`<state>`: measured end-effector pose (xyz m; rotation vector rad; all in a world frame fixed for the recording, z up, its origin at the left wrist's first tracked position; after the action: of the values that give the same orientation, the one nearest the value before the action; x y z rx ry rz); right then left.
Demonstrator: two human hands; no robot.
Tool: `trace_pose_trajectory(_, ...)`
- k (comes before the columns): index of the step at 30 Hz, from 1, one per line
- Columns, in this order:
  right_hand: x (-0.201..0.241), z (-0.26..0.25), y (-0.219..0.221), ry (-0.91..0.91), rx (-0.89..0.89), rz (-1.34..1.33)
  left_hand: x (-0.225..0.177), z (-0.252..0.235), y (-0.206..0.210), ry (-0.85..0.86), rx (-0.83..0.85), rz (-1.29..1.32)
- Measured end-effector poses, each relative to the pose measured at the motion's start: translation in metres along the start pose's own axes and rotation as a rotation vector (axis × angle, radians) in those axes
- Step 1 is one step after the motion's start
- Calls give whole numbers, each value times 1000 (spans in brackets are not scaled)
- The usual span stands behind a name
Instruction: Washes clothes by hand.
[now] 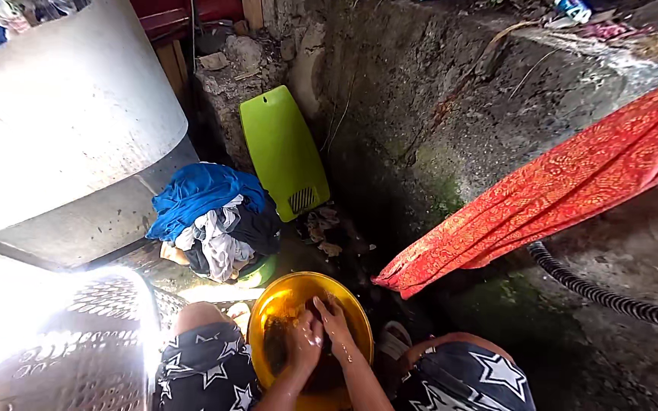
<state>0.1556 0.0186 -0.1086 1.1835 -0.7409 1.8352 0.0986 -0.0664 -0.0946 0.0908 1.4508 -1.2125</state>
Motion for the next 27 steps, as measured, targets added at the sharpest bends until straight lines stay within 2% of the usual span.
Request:
trace_pose_trajectory(2, 17, 4, -2, -134, 69, -13, 8, -25, -26, -283, 108, -239)
trace_pose_trajectory(4, 12, -2, -11, -164, 96, 245, 5, -43, -39, -406, 166, -420)
trace_pose_trajectory(5, 3, -7, -16, -122, 129, 509, -1, -48, -43, -385, 182, -490)
trace_pose_trajectory(7, -24, -6, -13, 70, 287, 944, -12, -60, -46, -222, 238, -566)
trace_pose_trajectory(9, -47, 5, 0, 249, 486, 1123, -9, -81, -36, -37, 401, -635)
trace_pose_trajectory(11, -57, 13, 6, 357, 591, 1181, 11, -100, -14, 26, 589, -700)
trace_pose_trajectory(13, -68, 13, 2, 423, 598, 1130, 41, -102, 12, -18, 705, -653)
trace_pose_trajectory(15, -68, 12, -2, 453, 587, 1109, 65, -86, 33, -151, 703, -599)
trace_pose_trajectory(16, -64, 11, -3, 447, 578, 1103, 76, -75, 38, -235, 688, -674)
trace_pose_trajectory(18, -58, -1, -8, 322, 466, 976, 92, -56, 42, -395, 667, -662)
trace_pose_trajectory(19, -50, -9, -11, 208, 361, 821, 99, -52, 42, -461, 627, -591)
trace_pose_trajectory(21, -29, -18, -7, 7, 135, 369, 98, -52, 39, -535, 539, -479)
trace_pose_trajectory(22, -25, -17, -3, -29, 1, 110, 90, -52, 36, -531, 504, -396)
trace_pose_trajectory(24, -35, -15, 0, 95, -178, -259, 53, -43, 24, -400, 312, -233)
trace_pose_trajectory(27, -65, -24, 10, 249, -261, -438, -1, -8, 12, 36, 73, 51)
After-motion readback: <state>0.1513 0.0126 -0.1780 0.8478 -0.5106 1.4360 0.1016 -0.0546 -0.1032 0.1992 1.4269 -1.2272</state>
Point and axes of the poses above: each hand's wrist, its own z-axis away from the middle knuckle, its own y-axis out of the palm, x = y × z, the point moved 2 cm from there along -z, towards the middle knuckle, and after that the axes turned 5 degrees about -y, right-handed, at the moved point
